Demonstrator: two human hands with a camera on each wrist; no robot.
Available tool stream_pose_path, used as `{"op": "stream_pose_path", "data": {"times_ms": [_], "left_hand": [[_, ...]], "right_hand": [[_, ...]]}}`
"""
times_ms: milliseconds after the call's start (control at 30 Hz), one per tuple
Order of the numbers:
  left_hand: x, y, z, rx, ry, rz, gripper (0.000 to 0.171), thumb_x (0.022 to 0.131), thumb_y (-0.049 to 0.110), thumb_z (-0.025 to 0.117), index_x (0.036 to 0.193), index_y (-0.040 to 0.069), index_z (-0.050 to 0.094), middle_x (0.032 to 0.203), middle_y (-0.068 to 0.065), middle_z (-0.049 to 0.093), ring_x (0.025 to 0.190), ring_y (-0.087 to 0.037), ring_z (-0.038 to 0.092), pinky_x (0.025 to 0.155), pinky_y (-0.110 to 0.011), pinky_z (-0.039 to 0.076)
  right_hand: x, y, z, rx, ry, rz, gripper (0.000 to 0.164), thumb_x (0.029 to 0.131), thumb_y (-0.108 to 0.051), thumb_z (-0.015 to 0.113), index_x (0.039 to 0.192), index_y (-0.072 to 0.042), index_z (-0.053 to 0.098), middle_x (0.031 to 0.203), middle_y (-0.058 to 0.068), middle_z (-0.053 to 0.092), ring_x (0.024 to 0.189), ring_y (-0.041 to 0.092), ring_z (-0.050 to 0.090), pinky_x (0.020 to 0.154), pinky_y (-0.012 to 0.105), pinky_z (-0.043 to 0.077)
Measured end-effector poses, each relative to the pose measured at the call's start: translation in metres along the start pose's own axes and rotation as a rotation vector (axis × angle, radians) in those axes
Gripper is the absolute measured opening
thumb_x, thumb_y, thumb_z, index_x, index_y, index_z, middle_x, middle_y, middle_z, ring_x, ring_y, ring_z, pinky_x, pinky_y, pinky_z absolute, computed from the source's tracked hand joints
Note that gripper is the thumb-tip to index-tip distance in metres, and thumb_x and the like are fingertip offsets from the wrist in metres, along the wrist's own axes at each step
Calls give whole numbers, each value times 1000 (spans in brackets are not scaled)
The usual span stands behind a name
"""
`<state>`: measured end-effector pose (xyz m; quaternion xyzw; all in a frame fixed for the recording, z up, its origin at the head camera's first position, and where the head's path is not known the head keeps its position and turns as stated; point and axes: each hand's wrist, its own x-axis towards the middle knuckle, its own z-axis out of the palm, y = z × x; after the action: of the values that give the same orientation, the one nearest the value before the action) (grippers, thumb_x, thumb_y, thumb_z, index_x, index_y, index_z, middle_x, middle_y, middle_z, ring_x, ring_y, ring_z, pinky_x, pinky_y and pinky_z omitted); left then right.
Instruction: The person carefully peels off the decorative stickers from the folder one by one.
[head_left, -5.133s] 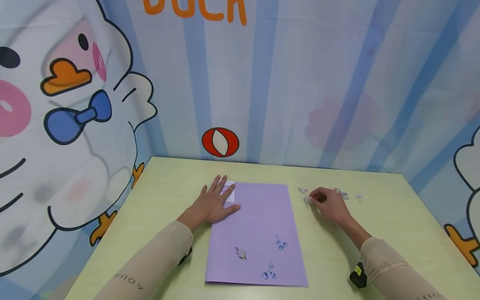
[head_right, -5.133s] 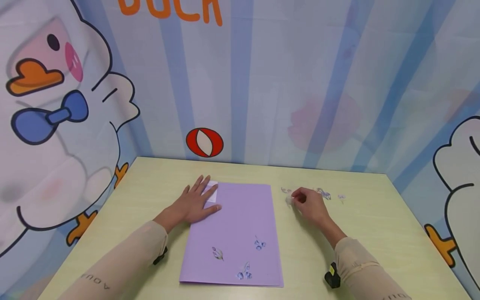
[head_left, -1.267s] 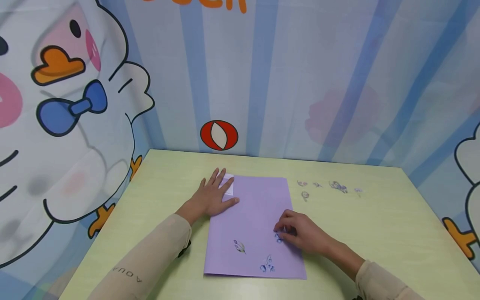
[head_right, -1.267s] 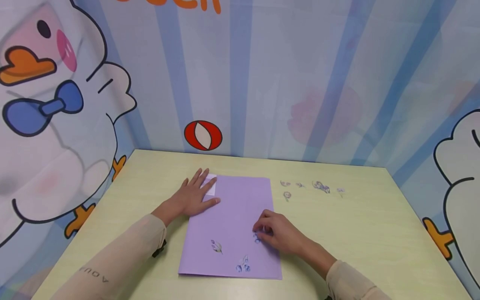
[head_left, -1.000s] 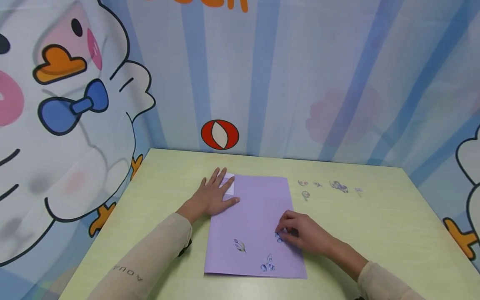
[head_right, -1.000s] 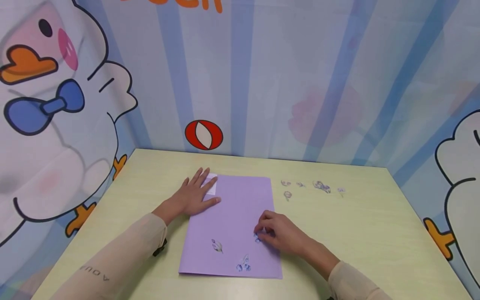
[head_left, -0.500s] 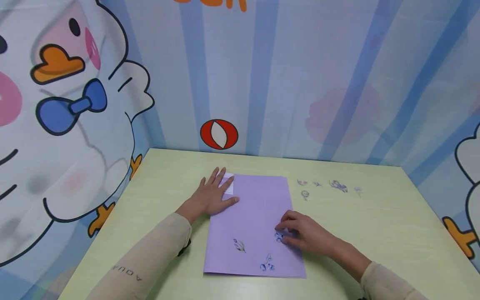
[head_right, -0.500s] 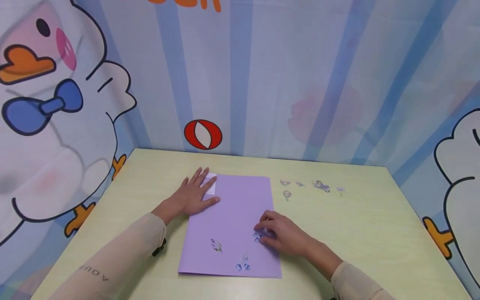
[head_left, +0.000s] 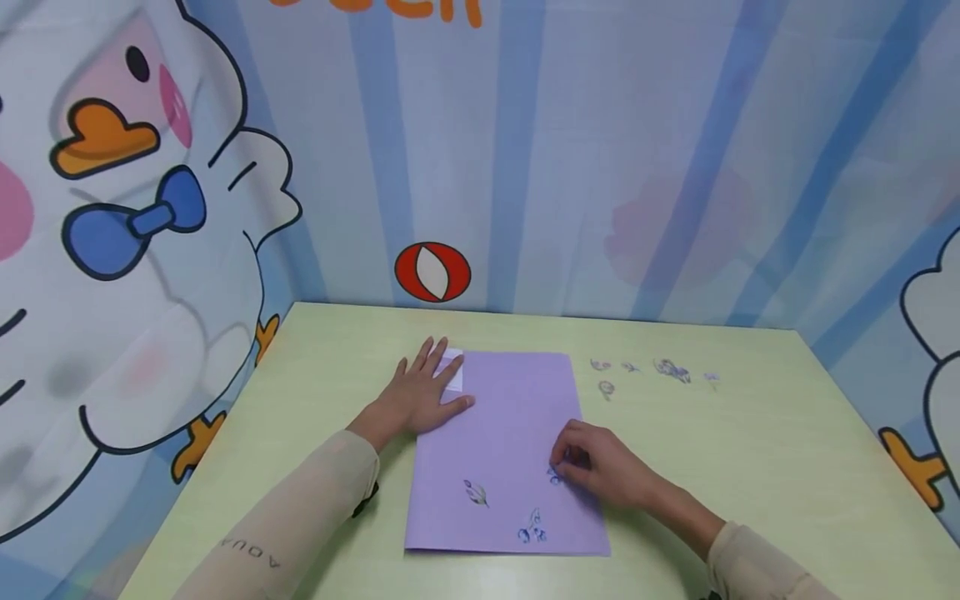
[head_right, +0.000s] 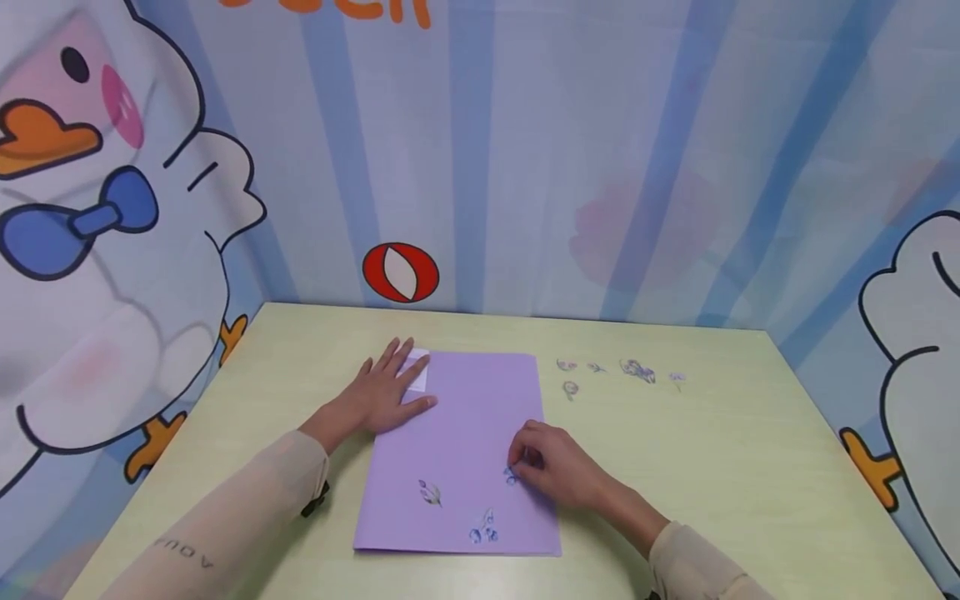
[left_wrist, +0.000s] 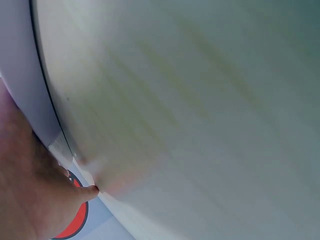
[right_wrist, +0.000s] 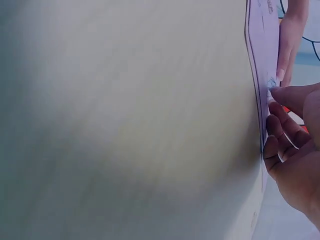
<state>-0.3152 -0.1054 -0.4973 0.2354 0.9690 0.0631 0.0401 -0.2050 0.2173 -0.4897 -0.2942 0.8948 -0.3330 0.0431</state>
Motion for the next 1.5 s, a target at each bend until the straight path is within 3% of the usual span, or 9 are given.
{"op": "stream_pose_path", "data": {"times_ms": [333,567,733,900,1200,1367,1500], "left_hand": [[1,-2,4,-4,-8,-7,86,92,77,29,160,26,15,167,-8,-5,152,-31,-10,116,-64,10],[1,-1,3,2,-7,-8,86,92,76,29,160,26,16,167,-8,-4,152,-31,-9,116,-64,10],[1,-1,3,3,-9,-11,86,92,76,29,160,26,15,167,-7,-6,152,-31,-10,116,-64,10],[1,0,3,4,2,-10,85,93,76,29,160,26,16,167,-8,-4,152,-31,-8,116,-64,10],[2,-2,4,-4,4,-6,86,92,77,29,160,27,16,167,-7,-5,152,-31,-9,116,-64,10],[2,-3,5,1,-2,-6,86,92,77,28,160,27,14,167,-7,-6,152,-31,-11,116,-64,9],[3,-3,5,3,2,-3,86,92,78,27,160,27,15,167,-7,-6,152,-31,-10,116,-64,10]], "right_hand": [[1,-5,-2,-17,-22,1,15,91,-8,71,102,-18,69,92,-10,64,83,6,57,74,25,50],[0,-8,-5,-95,-43,-72,15,88,-7,73,92,-21,68,87,-13,60,78,4,55,70,22,49],[-1,-10,-16,-71,-30,-20,18,89,-4,72,92,-21,67,88,-10,63,78,6,57,70,23,50],[0,-3,-40,-67,73,20,13,91,-7,71,93,-19,68,87,-8,66,77,7,59,68,25,50],[6,41,-88,-173,302,67,5,93,-11,70,97,-15,69,84,-6,66,76,10,60,65,28,50],[10,62,-101,-276,408,90,5,93,-7,69,97,-9,68,85,0,64,75,16,59,66,35,50],[12,76,-105,-371,430,95,5,91,-2,67,96,-3,70,88,6,64,76,21,62,68,41,51]]}}
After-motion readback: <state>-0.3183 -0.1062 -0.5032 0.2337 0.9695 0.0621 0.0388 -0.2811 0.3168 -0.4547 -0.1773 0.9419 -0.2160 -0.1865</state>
